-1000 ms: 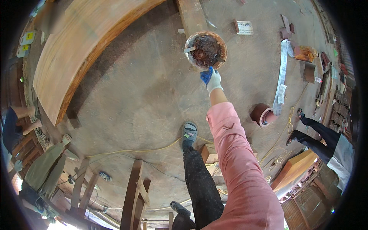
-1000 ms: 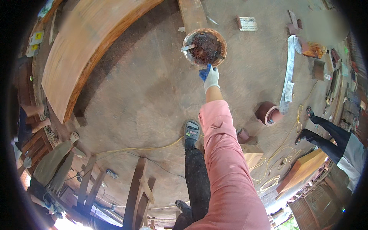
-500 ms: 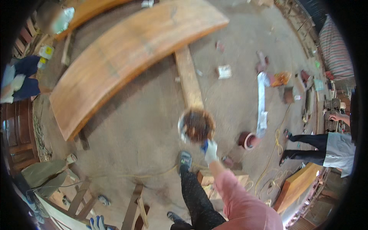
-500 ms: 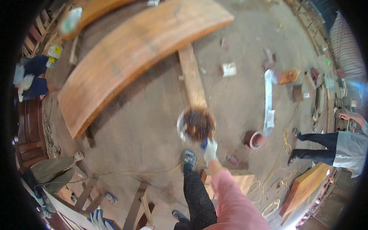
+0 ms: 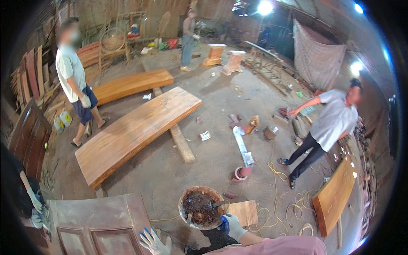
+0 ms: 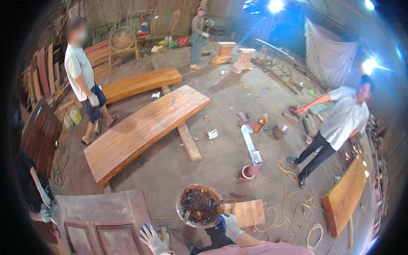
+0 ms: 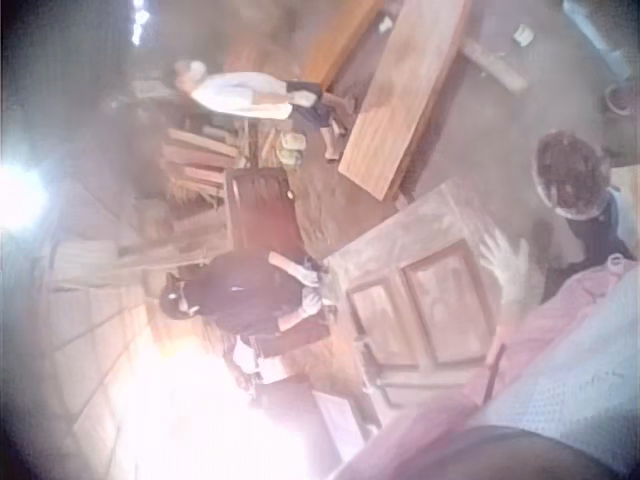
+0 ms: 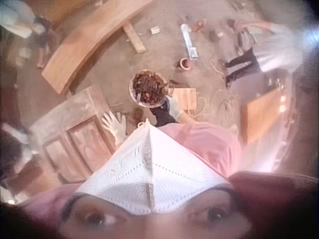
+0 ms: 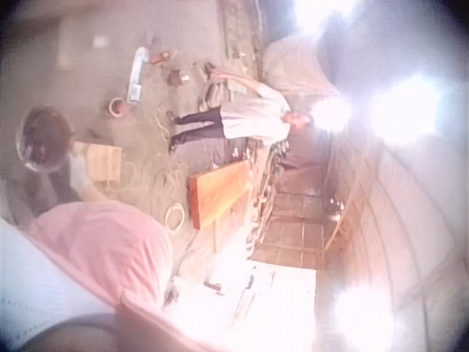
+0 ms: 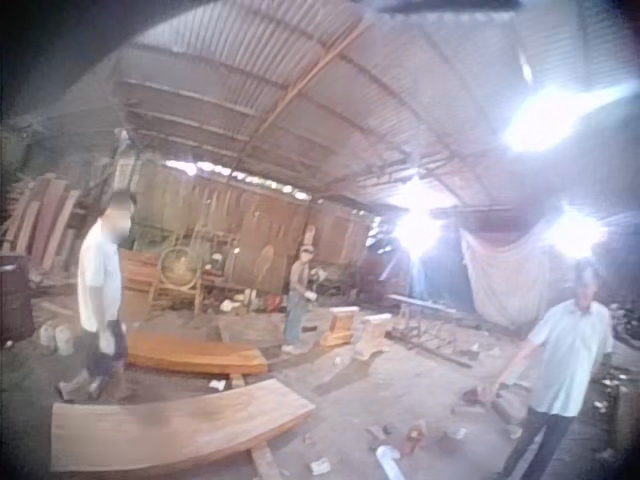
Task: The person uses an orbital sander to smooth the surface of a large wooden door panel. They then apply a dark wood filler paste into the door's grooves using a putty knife and smooth it with a gloved hand.
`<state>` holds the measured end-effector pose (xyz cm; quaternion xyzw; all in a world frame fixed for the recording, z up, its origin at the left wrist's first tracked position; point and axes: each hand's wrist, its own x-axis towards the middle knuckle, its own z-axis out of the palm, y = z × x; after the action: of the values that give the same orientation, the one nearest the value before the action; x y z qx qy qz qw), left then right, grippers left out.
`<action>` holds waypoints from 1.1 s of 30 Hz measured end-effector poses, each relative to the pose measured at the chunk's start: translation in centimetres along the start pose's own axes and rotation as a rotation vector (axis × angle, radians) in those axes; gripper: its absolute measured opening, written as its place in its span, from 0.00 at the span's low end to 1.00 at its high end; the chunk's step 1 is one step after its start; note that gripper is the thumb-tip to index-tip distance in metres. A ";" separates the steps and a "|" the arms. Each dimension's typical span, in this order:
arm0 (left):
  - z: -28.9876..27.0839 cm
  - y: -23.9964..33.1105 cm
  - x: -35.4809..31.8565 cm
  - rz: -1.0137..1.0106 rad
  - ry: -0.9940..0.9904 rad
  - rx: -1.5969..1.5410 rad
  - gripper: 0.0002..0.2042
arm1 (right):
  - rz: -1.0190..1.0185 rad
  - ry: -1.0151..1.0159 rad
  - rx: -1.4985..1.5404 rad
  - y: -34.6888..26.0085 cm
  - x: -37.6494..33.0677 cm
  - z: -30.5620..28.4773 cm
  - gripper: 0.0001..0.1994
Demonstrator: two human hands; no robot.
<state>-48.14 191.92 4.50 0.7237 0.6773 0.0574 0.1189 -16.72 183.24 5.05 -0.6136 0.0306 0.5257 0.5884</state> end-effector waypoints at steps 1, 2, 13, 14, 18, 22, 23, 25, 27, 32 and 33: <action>-1.0 -0.4 -2.5 0.066 -0.036 0.113 0.37 | 0.021 0.042 0.020 0.4 -3.3 -0.6 0.06; -2.0 -0.6 -4.1 0.138 -0.066 0.227 0.36 | 0.004 0.042 0.012 1.5 -5.1 -1.9 0.07; -2.9 -2.3 -7.8 0.411 -0.141 0.493 0.42 | -0.275 0.124 -0.122 4.0 -18.7 -5.2 0.09; -2.8 -3.0 -7.7 0.405 -0.150 0.503 0.42 | -0.301 0.143 -0.139 4.5 -19.1 -5.6 0.09; -1.5 -3.8 -8.2 0.369 -0.208 0.515 0.45 | -0.313 0.165 -0.067 6.4 -20.4 -9.3 0.09; 2.6 -5.8 -8.7 0.400 -0.318 0.083 0.50 | -0.287 0.217 -0.107 7.6 -20.6 -10.9 0.08; 4.7 -6.2 -9.0 0.454 -0.410 -0.280 0.52 | -0.284 0.213 -0.073 7.6 -21.1 -11.3 0.08; 4.7 -3.0 -12.2 0.412 -0.735 -0.960 0.51 | -0.277 0.203 -0.003 7.2 -23.0 -12.0 0.07; -1.2 3.8 -17.7 0.126 -1.054 -1.411 0.44 | -0.279 0.163 0.069 7.4 -23.5 -12.8 0.07; -4.5 9.9 -26.5 -0.011 -0.981 -1.695 0.29 | -0.285 0.100 0.059 7.8 -25.9 -14.6 0.07; -3.7 10.2 -28.0 -0.057 -0.981 -1.754 0.27 | -0.319 0.074 0.030 7.9 -26.6 -15.5 0.07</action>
<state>-41.35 163.92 12.83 0.3076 0.2889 0.2286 0.8773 -24.33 153.62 13.89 -0.6206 -0.0377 0.4021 0.6721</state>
